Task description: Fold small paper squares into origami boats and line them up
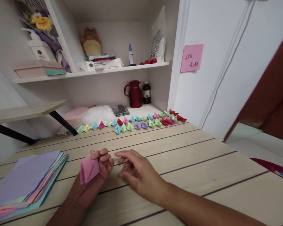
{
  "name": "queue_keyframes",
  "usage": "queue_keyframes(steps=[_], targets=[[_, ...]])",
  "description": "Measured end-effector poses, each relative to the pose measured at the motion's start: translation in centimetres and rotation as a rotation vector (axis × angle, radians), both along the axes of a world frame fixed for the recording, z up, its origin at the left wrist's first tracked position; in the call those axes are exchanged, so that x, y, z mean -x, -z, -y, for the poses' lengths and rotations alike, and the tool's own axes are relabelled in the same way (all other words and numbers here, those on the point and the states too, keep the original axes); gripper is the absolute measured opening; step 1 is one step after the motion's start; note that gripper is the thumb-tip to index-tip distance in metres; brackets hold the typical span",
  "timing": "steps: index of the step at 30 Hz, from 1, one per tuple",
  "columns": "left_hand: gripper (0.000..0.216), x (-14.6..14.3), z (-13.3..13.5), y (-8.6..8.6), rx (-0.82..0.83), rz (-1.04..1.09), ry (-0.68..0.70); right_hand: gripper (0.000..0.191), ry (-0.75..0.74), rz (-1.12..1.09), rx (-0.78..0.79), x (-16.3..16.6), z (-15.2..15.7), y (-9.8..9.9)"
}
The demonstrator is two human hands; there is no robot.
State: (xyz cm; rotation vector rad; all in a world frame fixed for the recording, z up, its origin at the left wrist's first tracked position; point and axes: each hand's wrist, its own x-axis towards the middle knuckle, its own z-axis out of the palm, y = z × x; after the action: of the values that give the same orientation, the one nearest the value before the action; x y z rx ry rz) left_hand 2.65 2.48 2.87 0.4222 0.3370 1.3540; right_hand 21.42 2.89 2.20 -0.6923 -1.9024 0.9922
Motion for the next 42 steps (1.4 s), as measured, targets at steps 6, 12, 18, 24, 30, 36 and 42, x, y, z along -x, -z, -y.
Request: queue_keyframes(steps=[6,12,18,24,30,36,42], targets=[[0.026,-0.4,0.8,-0.2,-0.007,0.006,0.121,0.047,0.021,0.019,0.0,0.3,0.1,0.4],[0.022,-0.7,0.4,0.2,-0.019,-0.197,0.004,0.048,0.106,0.037,-0.176,0.0,0.1,0.2],[0.026,-1.1,0.2,1.3,0.035,-0.755,-0.245,0.063,0.187,0.252,-0.494,-0.6,0.5,-0.4],[0.028,-1.6,0.4,1.5,0.035,-0.951,-0.285,0.062,0.223,0.42,-0.635,-0.6,0.2,-0.4],[0.017,-2.7,0.7,1.6,-0.062,-1.143,-0.347,0.039,0.241,0.503,-0.775,-0.1,0.0,-0.1],[0.024,-2.1,0.4,1.8,-0.044,-1.162,-0.43,0.02,0.188,0.491,-0.784,0.7,-0.2,0.4],[0.02,-1.3,-0.3,2.2,-0.108,-1.24,-0.561,0.014,0.126,0.499,-0.707,1.0,-1.0,1.3]])
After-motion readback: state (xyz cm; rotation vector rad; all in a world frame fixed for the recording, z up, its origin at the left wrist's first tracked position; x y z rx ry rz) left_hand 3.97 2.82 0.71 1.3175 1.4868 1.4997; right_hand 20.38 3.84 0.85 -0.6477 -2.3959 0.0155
